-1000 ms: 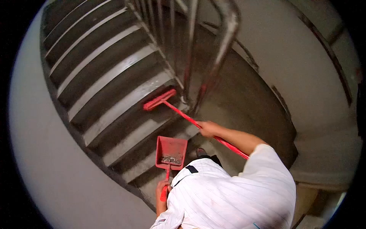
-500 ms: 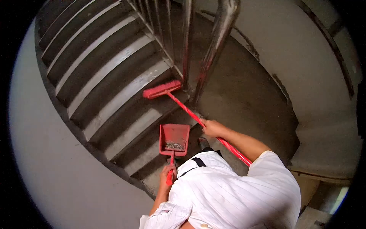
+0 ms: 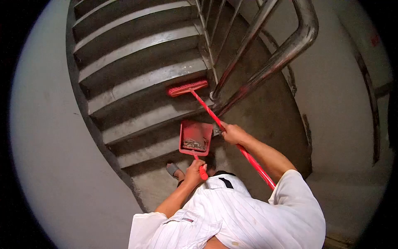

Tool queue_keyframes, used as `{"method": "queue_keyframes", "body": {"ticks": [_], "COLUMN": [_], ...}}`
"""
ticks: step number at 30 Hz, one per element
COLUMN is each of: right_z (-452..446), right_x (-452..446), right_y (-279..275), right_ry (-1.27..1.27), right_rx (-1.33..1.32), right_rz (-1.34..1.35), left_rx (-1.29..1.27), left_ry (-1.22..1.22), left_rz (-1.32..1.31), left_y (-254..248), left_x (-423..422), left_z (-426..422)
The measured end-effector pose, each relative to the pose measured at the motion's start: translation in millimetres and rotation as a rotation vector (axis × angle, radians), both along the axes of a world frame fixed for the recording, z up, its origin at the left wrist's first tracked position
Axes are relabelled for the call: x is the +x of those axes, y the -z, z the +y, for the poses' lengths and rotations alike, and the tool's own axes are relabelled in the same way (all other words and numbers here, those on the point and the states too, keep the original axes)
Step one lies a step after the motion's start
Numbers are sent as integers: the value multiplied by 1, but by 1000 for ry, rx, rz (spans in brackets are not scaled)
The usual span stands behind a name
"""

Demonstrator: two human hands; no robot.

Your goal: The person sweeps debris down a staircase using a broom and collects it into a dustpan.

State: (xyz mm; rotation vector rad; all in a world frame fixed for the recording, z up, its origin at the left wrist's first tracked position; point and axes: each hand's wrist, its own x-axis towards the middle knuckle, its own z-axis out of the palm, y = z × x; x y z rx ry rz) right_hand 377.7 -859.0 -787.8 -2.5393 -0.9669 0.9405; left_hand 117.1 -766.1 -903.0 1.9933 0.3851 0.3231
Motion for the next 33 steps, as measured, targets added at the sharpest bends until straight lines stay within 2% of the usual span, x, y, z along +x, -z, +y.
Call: {"method": "queue_keyframes", "body": {"ticks": [5,6,8,12,14,17,21,28,30,31,33], "right_z": [17,23,30,33,40,33,43,-15,-27,-50,-58], "right_x": [-4,-7,-11,-18,-23,-14,-25,-61,-89,-100,-111], "right_y": [17,14,6,2,-12,25,10,11,-32,-32,-59], "right_ry": [-132,-148,-107,-91,44,-25,-40,-132,-101,-161,-104], "right_rx": [26,15,-25,-32,-46,64,-73,-45,-191,-140,-184], "right_rz": [-107,-110,0,12,119,48,112,102,271,177,292], "left_rx": [-61,-10,-25,-28,-59,-77,-17,-6,-7,-9,-41], "left_ry": [-82,-99,-119,-113,-132,-156,-149,-167,-144,-147,-148], "left_rz": [-4,-9,-42,-58,-95,-119,-60,-70,-47,-48,-46], "left_y": [-6,-15,-4,-6,0,14,12,15,15,18,30], "left_x": [11,13,19,30,38,44,39,46,44,42,39], "left_z": [-18,-18,-20,-18,-23,-28,-28,-29,-28,-29,-35]}}
